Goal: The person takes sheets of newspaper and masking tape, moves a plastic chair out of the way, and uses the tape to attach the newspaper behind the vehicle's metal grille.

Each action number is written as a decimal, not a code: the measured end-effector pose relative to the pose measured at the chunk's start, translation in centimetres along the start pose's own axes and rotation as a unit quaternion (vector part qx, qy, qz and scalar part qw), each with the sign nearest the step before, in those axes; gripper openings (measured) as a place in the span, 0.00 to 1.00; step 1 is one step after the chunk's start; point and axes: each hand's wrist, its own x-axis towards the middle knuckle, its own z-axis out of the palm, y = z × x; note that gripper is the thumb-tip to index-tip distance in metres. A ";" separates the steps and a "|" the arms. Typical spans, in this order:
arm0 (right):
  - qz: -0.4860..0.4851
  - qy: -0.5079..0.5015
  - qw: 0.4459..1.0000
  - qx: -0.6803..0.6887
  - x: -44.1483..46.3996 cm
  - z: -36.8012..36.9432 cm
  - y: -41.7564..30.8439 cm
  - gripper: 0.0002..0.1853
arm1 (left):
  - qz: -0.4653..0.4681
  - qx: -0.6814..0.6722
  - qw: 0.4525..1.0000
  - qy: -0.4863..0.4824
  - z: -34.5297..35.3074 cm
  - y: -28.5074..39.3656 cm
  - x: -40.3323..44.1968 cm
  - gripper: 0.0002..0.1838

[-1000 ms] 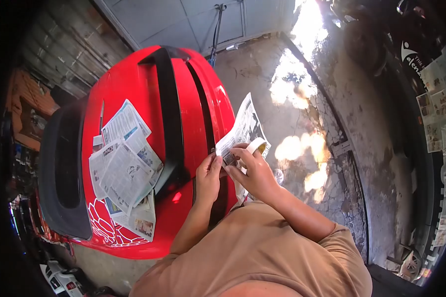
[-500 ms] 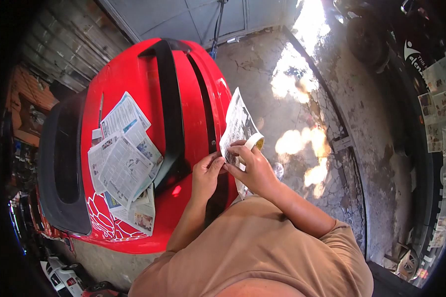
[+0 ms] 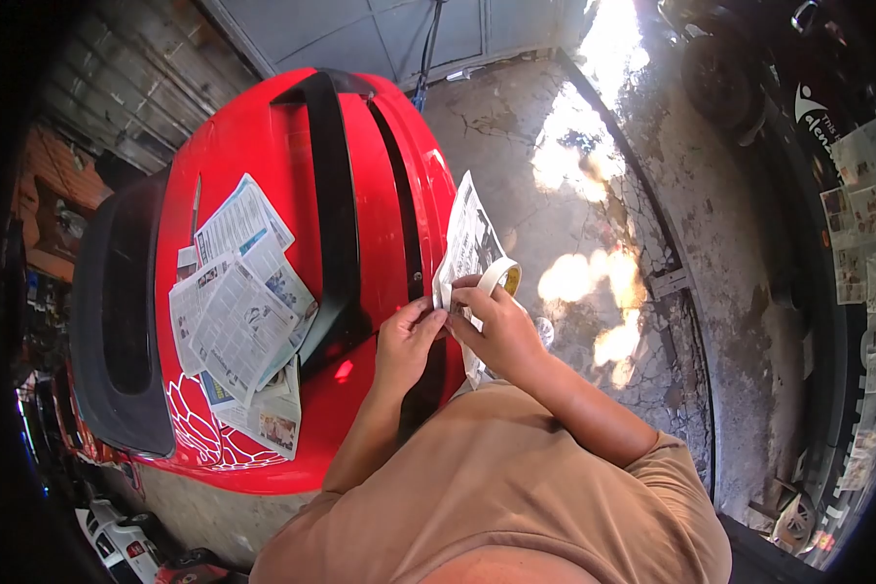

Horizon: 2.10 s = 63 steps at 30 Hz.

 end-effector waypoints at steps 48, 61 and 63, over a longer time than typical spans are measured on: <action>0.388 0.391 0.828 -0.103 -47.5 -38.5 8.5 0.32 | 0.370 0.238 0.758 -0.482 45.7 -3.4 -8.0 0.08; 0.326 0.430 0.815 -0.209 -59.5 -44.3 11.9 0.07 | 0.194 0.273 0.665 -0.667 69.3 -8.1 -16.5 0.07; 0.345 0.476 0.780 -0.213 -62.2 -46.1 12.5 0.06 | 0.175 0.336 0.620 -0.687 71.7 -11.1 -15.7 0.07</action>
